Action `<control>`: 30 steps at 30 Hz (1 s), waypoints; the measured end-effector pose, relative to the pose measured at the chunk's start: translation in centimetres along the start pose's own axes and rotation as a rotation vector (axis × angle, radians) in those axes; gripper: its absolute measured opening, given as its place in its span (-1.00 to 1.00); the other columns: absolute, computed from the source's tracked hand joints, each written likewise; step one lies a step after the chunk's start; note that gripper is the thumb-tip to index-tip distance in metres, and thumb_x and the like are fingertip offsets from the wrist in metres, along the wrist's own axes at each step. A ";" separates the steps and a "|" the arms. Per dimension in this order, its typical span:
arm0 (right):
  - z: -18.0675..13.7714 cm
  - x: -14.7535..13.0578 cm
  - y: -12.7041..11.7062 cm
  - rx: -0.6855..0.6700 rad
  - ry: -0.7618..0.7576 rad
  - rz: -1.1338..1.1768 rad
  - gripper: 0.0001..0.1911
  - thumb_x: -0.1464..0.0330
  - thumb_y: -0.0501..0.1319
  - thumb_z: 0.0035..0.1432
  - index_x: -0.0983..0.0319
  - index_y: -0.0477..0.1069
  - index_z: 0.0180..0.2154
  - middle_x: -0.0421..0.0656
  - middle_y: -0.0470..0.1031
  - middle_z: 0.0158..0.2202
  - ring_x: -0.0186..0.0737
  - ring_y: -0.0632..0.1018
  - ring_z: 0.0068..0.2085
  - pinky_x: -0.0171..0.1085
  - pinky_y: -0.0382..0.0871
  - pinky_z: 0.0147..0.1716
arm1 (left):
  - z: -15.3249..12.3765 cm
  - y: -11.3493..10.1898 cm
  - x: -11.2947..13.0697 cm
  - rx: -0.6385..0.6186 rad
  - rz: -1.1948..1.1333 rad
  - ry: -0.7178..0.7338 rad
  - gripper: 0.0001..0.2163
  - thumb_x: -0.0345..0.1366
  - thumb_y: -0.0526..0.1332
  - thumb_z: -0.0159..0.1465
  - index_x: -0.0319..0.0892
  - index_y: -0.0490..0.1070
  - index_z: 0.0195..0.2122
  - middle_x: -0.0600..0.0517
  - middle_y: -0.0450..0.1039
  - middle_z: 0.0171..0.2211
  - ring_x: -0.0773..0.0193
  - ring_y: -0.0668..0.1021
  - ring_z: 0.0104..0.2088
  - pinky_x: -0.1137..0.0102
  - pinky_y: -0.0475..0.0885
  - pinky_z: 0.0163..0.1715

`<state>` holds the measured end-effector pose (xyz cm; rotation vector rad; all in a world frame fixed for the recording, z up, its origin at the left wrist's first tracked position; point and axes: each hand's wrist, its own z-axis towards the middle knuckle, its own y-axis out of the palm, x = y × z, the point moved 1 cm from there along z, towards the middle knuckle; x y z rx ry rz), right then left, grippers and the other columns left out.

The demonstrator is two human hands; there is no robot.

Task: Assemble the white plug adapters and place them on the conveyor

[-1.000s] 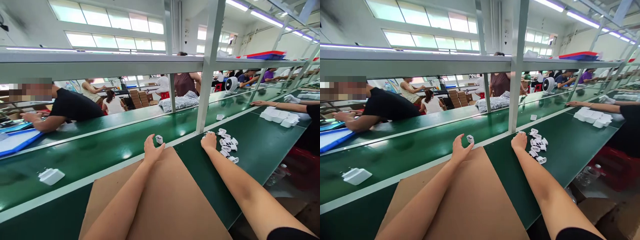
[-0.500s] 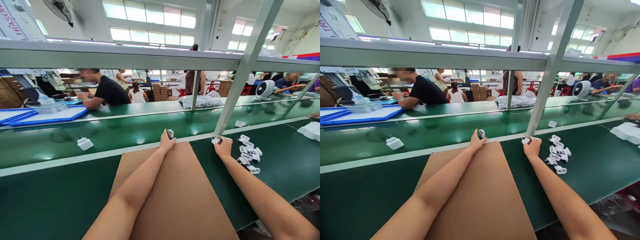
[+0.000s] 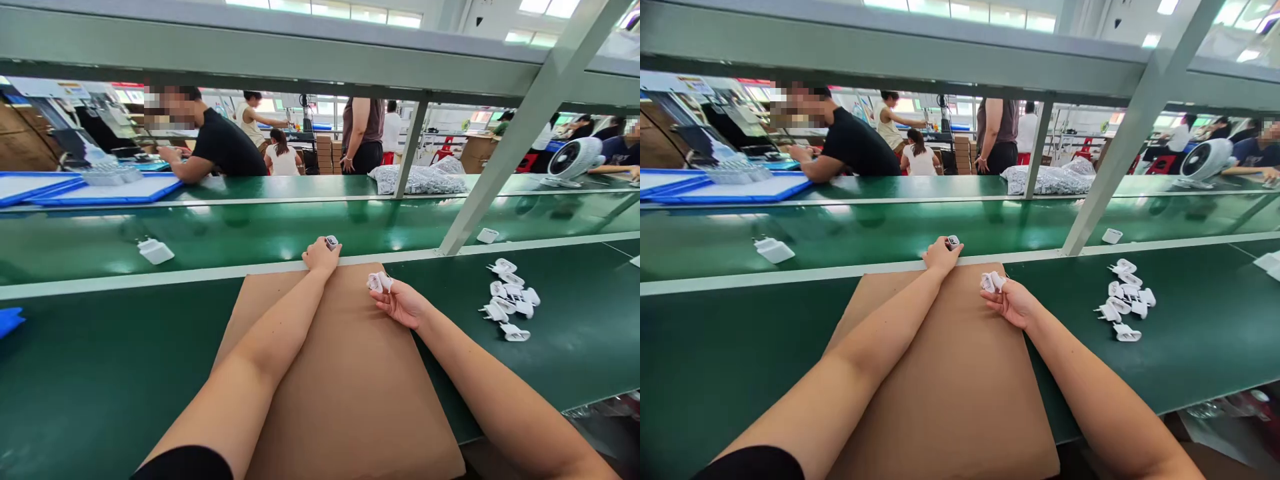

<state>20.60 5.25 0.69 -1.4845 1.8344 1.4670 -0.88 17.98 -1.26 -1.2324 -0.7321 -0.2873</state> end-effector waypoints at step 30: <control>-4.2 -1.5 1.5 0.042 -0.797 -0.788 -0.42 0.20 0.50 0.07 0.12 0.44 0.10 -0.08 0.58 -0.07 -0.14 0.59 -0.21 -0.15 0.55 -0.19 | -16.0 -5.6 -2.1 -0.557 -0.504 0.507 -0.49 -0.13 0.50 0.07 -0.08 0.50 0.05 -0.08 0.57 -0.01 0.02 0.56 0.00 0.14 0.45 0.08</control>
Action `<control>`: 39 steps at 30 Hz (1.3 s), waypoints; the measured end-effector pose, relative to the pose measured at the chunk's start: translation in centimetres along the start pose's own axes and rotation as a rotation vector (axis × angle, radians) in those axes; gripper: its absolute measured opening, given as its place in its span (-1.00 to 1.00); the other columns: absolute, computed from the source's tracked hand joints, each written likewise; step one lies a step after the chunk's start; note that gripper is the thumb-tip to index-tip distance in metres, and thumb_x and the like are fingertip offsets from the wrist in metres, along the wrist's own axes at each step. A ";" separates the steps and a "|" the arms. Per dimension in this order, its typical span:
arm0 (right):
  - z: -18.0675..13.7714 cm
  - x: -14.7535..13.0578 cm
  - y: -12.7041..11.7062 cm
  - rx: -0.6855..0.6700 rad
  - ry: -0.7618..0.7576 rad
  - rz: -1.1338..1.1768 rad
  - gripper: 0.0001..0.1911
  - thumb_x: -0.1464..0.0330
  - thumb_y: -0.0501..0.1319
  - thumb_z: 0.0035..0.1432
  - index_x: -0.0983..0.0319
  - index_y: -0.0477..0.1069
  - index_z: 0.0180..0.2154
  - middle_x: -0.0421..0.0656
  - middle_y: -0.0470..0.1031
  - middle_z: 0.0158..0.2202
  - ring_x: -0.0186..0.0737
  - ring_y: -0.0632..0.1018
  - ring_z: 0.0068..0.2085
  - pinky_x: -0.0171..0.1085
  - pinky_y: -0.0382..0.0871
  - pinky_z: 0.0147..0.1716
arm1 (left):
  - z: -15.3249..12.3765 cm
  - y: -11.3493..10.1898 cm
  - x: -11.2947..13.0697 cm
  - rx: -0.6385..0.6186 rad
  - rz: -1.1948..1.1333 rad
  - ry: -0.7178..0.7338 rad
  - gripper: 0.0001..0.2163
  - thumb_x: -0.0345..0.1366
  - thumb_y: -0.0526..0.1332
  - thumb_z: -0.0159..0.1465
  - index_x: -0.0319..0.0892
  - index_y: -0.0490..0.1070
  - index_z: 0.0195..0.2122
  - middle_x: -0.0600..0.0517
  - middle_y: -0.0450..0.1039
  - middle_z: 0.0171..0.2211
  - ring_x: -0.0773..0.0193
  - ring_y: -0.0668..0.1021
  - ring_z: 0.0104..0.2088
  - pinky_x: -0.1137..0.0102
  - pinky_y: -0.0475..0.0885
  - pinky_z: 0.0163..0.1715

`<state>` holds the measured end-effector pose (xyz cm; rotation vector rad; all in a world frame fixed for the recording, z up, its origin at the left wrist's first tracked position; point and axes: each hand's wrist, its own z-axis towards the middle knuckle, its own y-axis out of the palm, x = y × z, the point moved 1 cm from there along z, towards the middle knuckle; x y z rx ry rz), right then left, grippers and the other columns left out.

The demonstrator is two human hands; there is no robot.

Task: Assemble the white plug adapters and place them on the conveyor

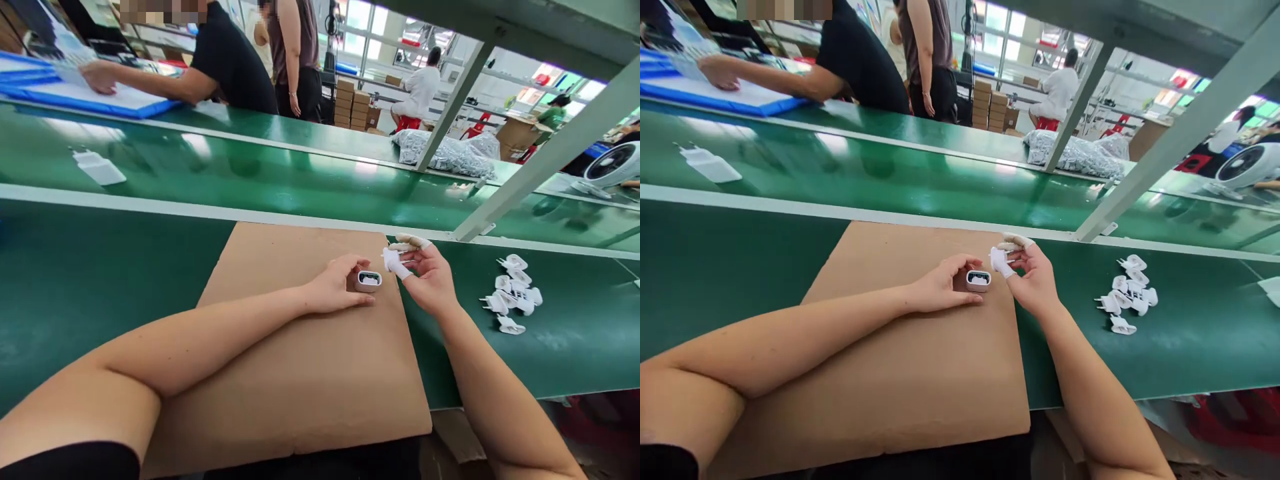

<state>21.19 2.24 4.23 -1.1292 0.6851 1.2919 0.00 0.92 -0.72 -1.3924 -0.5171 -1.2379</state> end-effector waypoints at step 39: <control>-0.7 -0.2 1.7 -0.203 -0.424 -0.769 -0.79 0.51 0.15 -0.07 0.10 0.38 -0.37 -0.25 0.52 -0.40 -0.09 0.52 -0.28 0.16 0.03 0.40 | 0.8 0.2 -0.5 0.022 0.035 0.080 -0.81 -0.15 0.42 0.17 -0.15 0.58 -0.31 0.06 0.55 -0.40 0.22 0.53 -0.34 0.37 0.37 -0.32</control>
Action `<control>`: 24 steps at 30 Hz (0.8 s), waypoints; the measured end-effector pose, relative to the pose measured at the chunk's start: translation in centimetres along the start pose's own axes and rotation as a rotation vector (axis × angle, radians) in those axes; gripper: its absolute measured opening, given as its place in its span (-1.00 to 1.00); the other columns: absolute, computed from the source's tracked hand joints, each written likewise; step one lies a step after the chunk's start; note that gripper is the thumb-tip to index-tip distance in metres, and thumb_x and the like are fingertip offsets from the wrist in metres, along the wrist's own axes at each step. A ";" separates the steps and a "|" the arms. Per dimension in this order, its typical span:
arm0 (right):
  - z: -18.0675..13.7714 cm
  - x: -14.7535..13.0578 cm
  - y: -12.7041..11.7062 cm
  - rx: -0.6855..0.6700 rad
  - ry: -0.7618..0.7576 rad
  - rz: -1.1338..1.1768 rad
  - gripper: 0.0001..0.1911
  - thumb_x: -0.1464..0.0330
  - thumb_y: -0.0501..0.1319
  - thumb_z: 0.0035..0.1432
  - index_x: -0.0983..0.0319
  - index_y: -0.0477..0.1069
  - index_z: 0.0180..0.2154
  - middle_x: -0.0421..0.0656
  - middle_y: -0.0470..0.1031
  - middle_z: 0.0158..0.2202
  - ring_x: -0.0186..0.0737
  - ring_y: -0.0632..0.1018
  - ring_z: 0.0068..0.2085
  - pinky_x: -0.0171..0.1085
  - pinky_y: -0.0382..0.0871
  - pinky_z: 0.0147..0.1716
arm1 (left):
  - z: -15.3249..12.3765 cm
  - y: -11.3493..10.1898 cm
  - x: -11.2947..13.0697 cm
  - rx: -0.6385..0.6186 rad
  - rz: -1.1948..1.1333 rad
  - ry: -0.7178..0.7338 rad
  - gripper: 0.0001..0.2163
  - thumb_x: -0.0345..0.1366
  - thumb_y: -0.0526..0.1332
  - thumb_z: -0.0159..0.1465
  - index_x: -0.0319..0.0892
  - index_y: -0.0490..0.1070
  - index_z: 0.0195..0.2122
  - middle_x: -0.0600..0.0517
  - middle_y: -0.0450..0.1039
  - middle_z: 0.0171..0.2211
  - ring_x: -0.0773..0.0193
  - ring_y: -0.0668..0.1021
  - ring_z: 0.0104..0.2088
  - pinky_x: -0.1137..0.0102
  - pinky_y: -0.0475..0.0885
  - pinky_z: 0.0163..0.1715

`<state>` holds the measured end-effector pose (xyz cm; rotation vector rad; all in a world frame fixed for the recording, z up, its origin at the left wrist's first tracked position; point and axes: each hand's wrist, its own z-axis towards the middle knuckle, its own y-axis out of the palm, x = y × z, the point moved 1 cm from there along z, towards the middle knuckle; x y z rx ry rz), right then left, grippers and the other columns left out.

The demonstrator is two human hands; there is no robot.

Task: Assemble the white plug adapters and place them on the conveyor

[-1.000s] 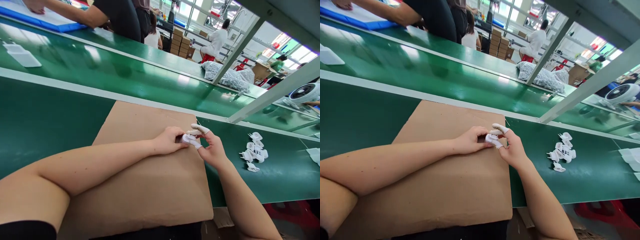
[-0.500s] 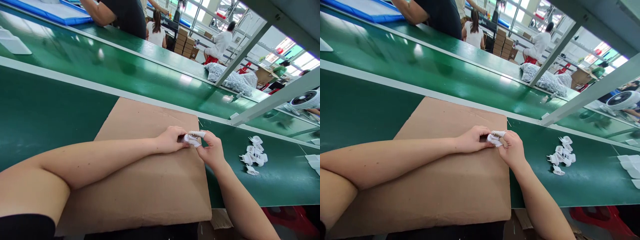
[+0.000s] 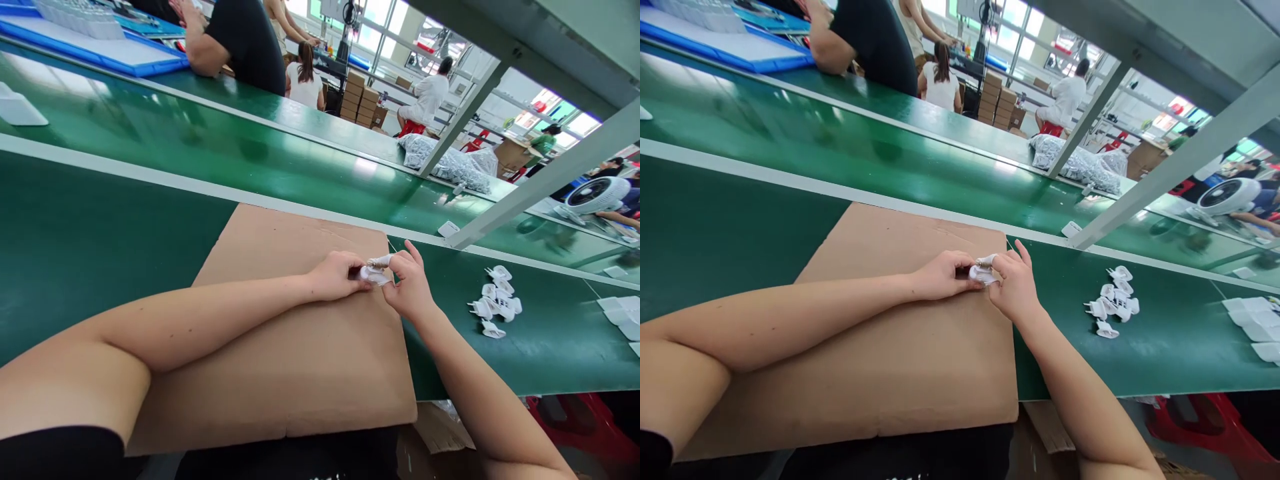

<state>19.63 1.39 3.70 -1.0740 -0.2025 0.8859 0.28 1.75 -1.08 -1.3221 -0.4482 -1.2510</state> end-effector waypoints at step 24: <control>-1.9 8.0 -3.1 0.405 0.802 -0.048 -0.38 0.28 0.37 0.17 0.26 0.41 0.25 0.11 0.48 0.16 0.28 0.42 0.18 0.21 0.28 0.20 | -0.7 0.6 -0.3 -0.017 0.062 -0.010 -0.69 -0.02 0.31 0.30 -0.12 0.55 -0.08 -0.02 0.61 -0.15 0.14 0.60 -0.16 0.29 0.48 -0.13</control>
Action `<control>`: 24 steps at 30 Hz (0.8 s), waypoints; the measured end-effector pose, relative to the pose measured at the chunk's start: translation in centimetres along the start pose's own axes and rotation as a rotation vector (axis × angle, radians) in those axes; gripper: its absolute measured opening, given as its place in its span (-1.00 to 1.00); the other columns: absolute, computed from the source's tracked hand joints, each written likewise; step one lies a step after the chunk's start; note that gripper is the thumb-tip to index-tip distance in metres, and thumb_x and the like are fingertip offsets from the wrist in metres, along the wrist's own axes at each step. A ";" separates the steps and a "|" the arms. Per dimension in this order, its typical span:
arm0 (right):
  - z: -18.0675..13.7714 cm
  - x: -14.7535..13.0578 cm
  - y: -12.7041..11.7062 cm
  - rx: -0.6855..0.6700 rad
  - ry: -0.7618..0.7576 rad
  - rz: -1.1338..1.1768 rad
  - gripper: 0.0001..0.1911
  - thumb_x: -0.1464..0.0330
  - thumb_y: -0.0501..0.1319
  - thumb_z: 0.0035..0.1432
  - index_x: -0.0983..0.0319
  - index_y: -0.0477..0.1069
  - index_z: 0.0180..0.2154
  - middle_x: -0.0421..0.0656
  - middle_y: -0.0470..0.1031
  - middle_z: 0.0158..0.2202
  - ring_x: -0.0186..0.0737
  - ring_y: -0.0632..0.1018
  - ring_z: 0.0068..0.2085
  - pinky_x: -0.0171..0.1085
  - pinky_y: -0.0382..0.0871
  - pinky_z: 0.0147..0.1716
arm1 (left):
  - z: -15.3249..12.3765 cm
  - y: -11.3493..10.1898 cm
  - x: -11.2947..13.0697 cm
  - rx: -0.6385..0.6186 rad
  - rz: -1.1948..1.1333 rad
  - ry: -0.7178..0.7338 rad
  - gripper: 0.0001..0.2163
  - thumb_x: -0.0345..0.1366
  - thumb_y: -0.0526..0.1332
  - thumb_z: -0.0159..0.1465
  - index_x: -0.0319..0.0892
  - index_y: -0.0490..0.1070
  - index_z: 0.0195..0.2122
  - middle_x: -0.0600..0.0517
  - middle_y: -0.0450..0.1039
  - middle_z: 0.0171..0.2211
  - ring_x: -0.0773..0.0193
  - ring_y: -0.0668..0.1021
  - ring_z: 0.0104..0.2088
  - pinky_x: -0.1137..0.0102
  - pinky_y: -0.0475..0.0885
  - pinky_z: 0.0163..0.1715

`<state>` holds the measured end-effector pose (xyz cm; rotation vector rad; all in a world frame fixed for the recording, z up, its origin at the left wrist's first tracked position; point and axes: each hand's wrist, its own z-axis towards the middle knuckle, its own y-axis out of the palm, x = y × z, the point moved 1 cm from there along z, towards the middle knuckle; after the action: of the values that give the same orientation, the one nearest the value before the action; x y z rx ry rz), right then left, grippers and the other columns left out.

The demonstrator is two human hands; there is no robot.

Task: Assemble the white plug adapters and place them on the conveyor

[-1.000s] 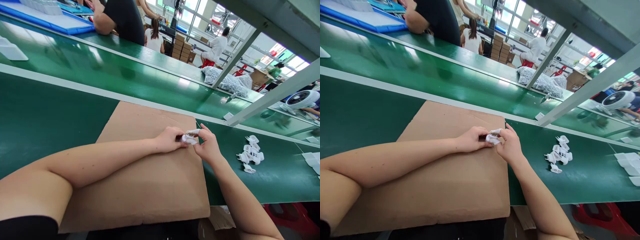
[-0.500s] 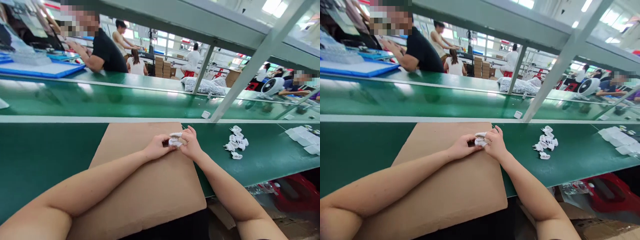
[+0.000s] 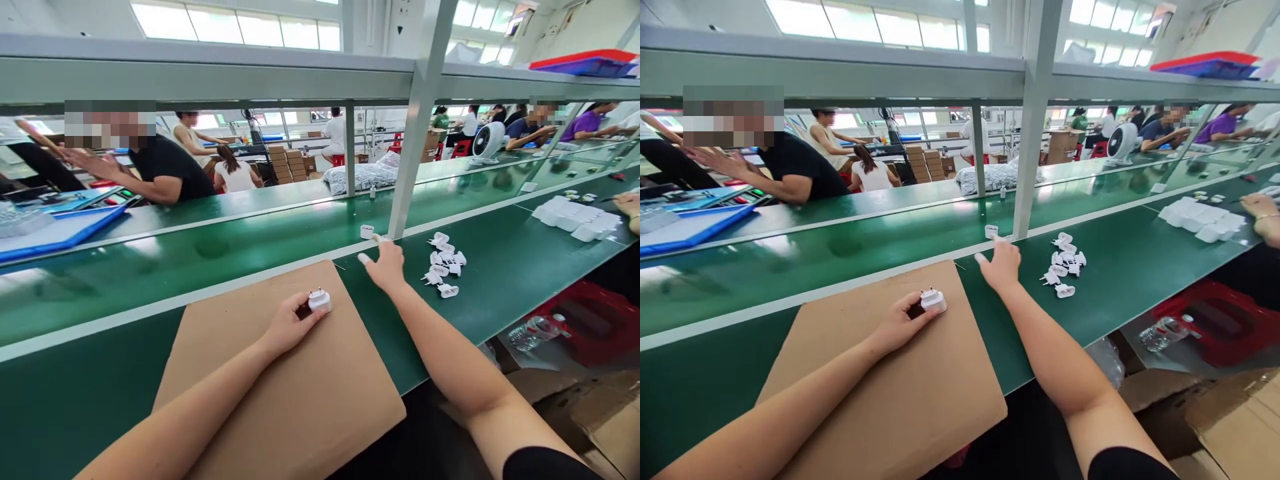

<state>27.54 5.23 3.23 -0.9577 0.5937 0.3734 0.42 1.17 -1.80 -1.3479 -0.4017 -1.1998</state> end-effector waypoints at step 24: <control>-6.5 -3.6 4.2 -0.392 -0.529 0.243 -0.77 0.46 0.33 0.06 0.08 0.62 -0.22 -0.21 0.62 -0.23 -0.07 0.56 -0.04 0.14 0.07 0.35 | 0.5 0.0 0.4 0.014 -0.033 -0.014 -0.74 -0.05 0.36 0.22 -0.17 0.57 -0.31 0.03 0.54 -0.36 0.24 0.50 -0.31 0.36 0.38 -0.26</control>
<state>20.45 1.81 -0.03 -1.1040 0.1485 0.9513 0.79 1.43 -1.36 -1.3428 -0.4437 -1.2134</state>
